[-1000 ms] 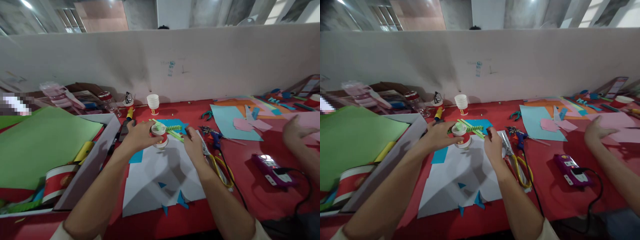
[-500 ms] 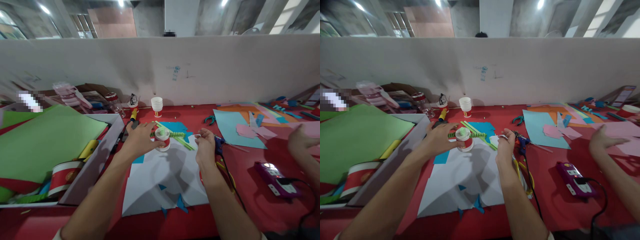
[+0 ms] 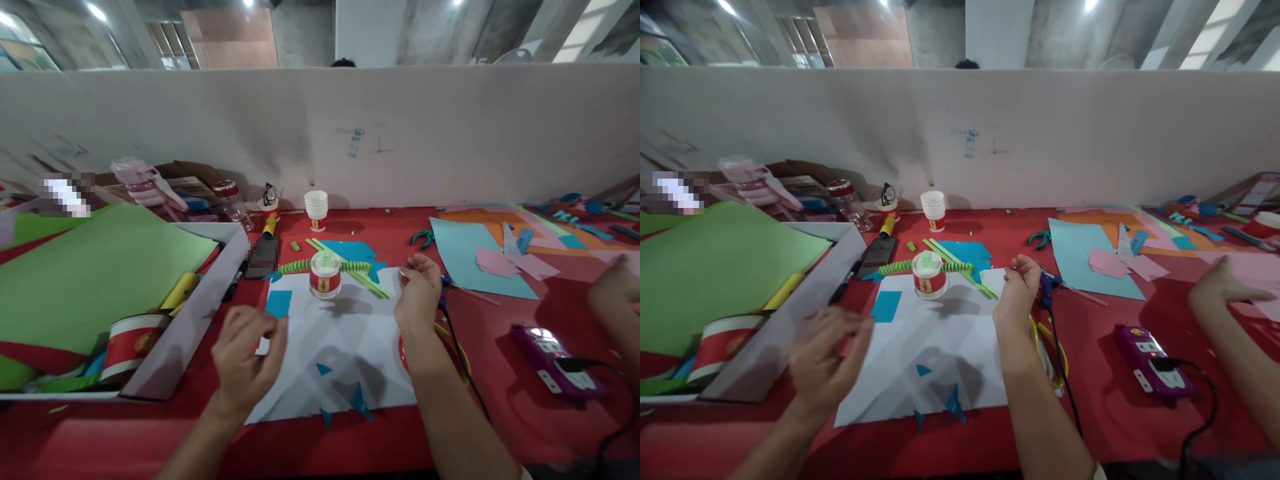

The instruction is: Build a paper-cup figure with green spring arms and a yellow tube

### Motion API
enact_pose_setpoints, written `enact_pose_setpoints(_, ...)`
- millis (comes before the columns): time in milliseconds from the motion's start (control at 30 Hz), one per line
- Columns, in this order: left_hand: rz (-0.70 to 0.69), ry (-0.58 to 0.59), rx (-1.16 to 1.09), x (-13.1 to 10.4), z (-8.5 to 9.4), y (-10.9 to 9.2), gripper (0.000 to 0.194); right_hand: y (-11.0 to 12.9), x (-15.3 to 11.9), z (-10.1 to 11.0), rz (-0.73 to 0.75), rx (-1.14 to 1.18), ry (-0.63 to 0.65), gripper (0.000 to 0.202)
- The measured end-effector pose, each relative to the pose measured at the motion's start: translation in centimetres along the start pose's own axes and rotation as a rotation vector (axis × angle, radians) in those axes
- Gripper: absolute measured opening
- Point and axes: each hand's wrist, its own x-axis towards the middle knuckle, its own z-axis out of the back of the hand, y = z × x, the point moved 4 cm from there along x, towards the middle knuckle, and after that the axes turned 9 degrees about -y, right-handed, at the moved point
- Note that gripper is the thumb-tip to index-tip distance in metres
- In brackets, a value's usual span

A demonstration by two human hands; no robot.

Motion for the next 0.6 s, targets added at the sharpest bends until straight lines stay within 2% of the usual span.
enact_pose_setpoints(100,0.309,0.269,-0.064,-2.3,-2.8,1.7,0.012,0.5,-0.4,0.1,0.025,0.03,-0.022,0.03)
enact_pose_setpoints(167,0.558,0.381,-0.117,-2.6,-4.9,2.9,0.049,0.7,-0.8,0.0,0.035,0.043,-0.025,0.029)
enact_pose_setpoints(233,0.73,0.449,-0.201,-2.2,-6.8,3.6,0.08,0.5,-1.0,0.0,0.024,0.052,-0.033,0.027)
enact_pose_setpoints(300,0.799,0.486,-0.293,-1.4,-8.3,4.0,0.095,0.1,-1.0,0.1,-0.009,0.059,-0.047,0.026)
enact_pose_setpoints(367,0.819,0.502,-0.371,-0.5,-9.4,4.2,0.098,-0.5,-1.0,0.3,-0.058,0.06,-0.064,0.025)
enact_pose_setpoints(500,0.86,0.542,-0.506,0.3,-10.7,4.5,0.08,-2.2,-0.9,0.6,-0.178,0.049,-0.059,0.022)
enact_pose_setpoints(600,0.854,0.543,-0.487,0.6,-10.9,5.1,0.064,-3.7,-1.6,0.5,-0.263,0.027,0.019,0.021)
